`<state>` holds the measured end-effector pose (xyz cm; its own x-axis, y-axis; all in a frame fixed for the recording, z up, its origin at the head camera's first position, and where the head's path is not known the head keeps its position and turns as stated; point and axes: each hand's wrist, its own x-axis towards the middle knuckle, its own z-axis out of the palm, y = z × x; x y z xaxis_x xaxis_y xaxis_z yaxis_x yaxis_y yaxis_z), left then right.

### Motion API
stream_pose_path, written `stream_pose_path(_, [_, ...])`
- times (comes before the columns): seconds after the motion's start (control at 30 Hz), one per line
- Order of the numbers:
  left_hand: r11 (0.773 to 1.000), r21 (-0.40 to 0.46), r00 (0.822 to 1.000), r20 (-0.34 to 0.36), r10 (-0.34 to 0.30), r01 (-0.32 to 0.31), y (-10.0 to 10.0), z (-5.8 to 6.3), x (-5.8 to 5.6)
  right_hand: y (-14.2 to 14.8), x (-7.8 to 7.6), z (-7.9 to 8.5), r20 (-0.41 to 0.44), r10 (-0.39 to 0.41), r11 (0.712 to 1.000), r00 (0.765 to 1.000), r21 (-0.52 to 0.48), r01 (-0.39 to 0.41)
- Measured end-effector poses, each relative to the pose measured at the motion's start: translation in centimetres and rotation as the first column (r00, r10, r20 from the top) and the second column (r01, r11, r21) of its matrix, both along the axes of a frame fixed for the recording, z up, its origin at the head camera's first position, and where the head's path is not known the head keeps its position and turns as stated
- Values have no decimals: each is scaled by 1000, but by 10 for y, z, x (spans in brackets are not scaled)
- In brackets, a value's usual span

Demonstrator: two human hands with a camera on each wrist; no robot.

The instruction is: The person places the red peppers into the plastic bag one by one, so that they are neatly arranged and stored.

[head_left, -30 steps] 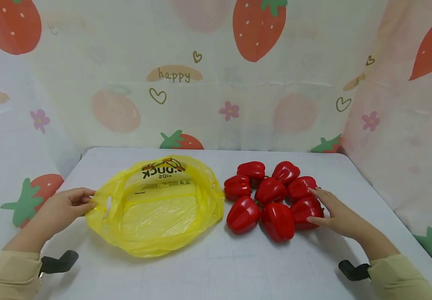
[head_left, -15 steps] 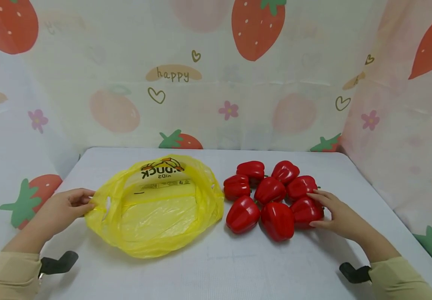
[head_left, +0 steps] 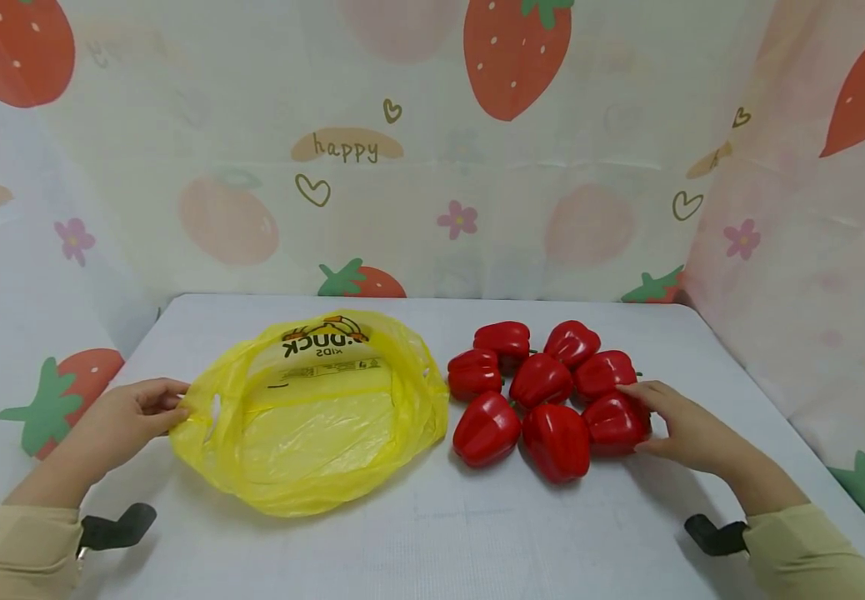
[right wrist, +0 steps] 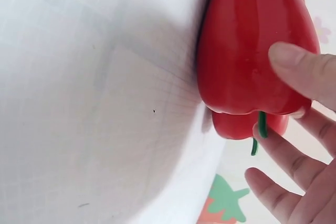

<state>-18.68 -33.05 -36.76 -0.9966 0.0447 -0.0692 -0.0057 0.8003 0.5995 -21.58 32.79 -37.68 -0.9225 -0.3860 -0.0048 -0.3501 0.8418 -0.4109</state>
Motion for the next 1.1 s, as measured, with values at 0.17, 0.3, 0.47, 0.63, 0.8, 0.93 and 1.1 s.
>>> stream_pose_path(0.17, [1000, 0, 1000, 3, 6, -6, 0, -1, 0, -3, 2, 1, 23, 8, 1000, 1000, -13, -8])
stream_pose_path(0.3, [1000, 0, 1000, 6, 10, -10, 1, -1, 0, -6, 3, -1, 31, 14, 1000, 999, -27, -13])
stream_pose_path(0.47, [1000, -1, 1000, 10, 11, -11, 2, 0, 1, -6, 0, -3, 28, 0, 1000, 1000, -23, 1])
stream_pose_path(0.63, [1000, -2, 1000, 6, 7, -7, 1, 1, 1, -5, 0, 1, 14, 33, 999, 999, -9, -33])
stream_pose_path(0.8, [1000, -4, 1000, 15, 12, -12, 2, 1, 0, -4, 0, 4, -2, 69, 998, 998, 11, -69])
stream_pose_path(0.93, [1000, -5, 1000, 12, 14, -14, 2, 0, 0, -2, 2, 5, -17, 94, 995, 995, 18, -94])
stream_pose_path(1.1, [1000, -6, 1000, 5, 11, -11, 1, -2, -1, -1, 3, 2, -26, 82, 996, 996, -23, -83])
